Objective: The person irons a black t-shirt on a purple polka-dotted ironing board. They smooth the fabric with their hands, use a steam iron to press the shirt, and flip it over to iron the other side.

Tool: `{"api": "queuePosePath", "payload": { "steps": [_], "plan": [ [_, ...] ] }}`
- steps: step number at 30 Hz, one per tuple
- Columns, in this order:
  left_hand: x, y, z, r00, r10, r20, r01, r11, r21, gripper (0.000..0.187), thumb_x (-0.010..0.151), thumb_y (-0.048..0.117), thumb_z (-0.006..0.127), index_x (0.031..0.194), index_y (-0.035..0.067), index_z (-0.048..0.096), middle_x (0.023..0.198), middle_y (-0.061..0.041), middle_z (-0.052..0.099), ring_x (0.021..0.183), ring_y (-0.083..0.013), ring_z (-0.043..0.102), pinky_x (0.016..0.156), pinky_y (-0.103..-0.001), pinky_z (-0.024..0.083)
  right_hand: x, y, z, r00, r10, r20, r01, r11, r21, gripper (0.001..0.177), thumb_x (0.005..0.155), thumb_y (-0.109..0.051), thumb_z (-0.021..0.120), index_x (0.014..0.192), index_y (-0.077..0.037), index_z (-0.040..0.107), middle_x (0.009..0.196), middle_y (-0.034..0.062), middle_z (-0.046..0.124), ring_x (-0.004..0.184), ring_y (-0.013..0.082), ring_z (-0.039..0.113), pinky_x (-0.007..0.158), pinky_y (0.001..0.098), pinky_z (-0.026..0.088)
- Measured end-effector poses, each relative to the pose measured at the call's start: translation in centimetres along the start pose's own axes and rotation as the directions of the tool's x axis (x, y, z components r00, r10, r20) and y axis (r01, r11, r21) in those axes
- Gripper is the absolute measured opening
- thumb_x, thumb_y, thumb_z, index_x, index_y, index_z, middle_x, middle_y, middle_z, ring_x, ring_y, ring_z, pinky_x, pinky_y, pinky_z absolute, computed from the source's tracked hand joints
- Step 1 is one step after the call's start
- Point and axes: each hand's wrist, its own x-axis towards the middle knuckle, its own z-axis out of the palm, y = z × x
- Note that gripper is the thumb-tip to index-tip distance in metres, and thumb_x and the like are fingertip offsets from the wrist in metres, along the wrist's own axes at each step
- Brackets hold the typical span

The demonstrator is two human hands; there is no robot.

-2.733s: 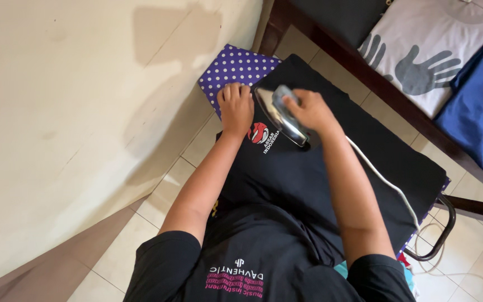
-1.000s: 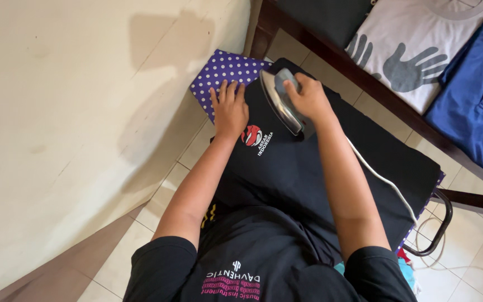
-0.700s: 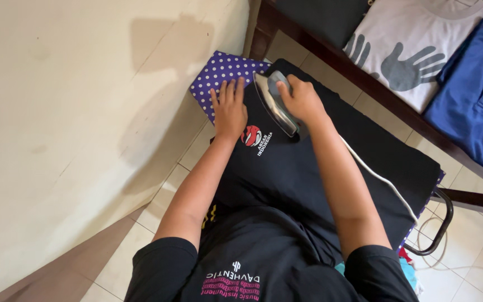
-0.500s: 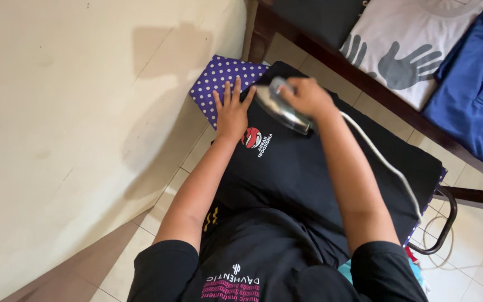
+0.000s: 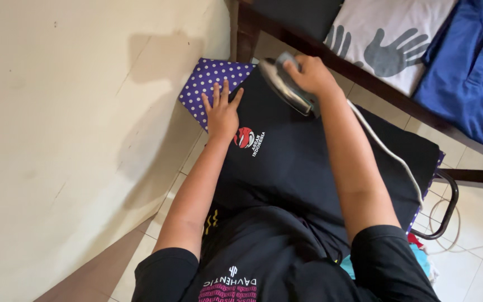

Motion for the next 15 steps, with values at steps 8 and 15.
{"api": "queuePosePath", "payload": {
  "steps": [8,15],
  "plan": [
    [0.0,0.2,-0.3,1.0,-0.006,0.011,0.006,1.0,-0.001,0.059,0.092,0.005,0.058,0.146,0.028,0.06,0.164,-0.014,0.036,0.153,-0.0383,0.028,0.121,-0.067,0.013,-0.1,0.3,-0.2,0.983,0.107,-0.148,-0.11,0.994,-0.013,0.056,0.104,-0.053,0.058,0.105,0.0,0.074,0.087,0.0266,0.071,0.084,0.0427,0.071,0.078,0.0489,0.054],
    [-0.1,0.3,-0.7,1.0,-0.003,-0.015,0.003,1.0,-0.014,0.057,0.094,0.005,0.058,0.146,0.028,0.061,0.163,-0.014,0.038,0.153,-0.0379,0.029,0.122,-0.066,0.014,-1.4,2.8,-0.8,0.993,0.111,-0.05,-0.112,0.994,-0.002,0.057,0.104,-0.053,0.057,0.102,0.001,0.074,0.084,0.0269,0.071,0.081,0.0403,0.071,0.076,0.0484,0.054]
  ]
}}
